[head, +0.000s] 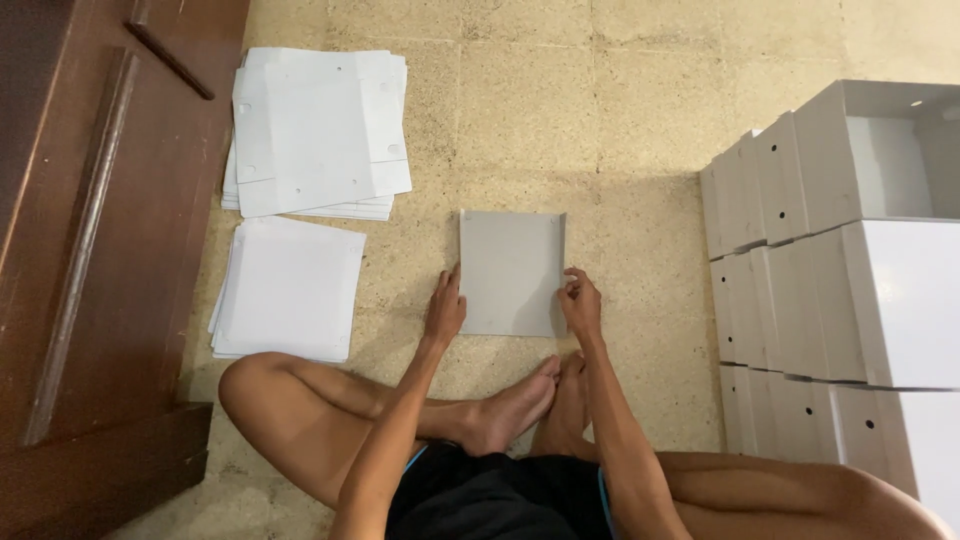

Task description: The person sits on the floor and assembles a white cardboard box by folding the sides and securing the tabs. They then pick up another flat sheet and begin folding it to form a second box.

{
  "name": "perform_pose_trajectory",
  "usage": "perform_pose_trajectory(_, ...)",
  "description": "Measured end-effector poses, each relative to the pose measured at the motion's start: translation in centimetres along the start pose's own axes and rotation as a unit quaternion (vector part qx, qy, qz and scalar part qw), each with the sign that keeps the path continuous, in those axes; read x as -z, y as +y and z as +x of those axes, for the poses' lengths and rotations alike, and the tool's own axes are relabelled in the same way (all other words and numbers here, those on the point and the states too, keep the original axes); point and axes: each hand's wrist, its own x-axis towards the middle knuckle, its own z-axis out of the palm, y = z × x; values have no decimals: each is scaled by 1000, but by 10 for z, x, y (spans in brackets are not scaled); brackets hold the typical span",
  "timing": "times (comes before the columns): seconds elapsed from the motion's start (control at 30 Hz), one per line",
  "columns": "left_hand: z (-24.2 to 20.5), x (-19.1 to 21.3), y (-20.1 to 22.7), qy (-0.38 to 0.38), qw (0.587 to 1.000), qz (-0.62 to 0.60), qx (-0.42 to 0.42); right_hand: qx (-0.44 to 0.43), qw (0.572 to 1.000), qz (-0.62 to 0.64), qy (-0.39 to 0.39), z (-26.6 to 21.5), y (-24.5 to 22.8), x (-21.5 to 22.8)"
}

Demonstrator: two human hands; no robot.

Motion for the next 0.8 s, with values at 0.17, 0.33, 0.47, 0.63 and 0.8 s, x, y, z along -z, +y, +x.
perform_pose_trajectory(0.17, 9, -10, -14, -19, 1000, -18, 0, -1, 1000, -29, -5, 0, -8, -4)
perform_pose_trajectory(0.33, 8, 2, -4, -24, 998, -56, -11, -19, 999, -40, -16, 0, -9, -6)
perform_pose_trajectory(0.47, 17, -4, -15, -8, 999, -25, -24, -13, 998, -59, -22, -4, -15, -5)
perform_pose_trajectory(0.63, 31, -7, -29, 11, 998, -4, -58, -12, 997, -67, -32, -5, -19, -3)
perform_pose_trajectory(0.8, 38, 3, -14, 10, 997, 53, -62, 19, 992, -114, -46, -1, -12, -4)
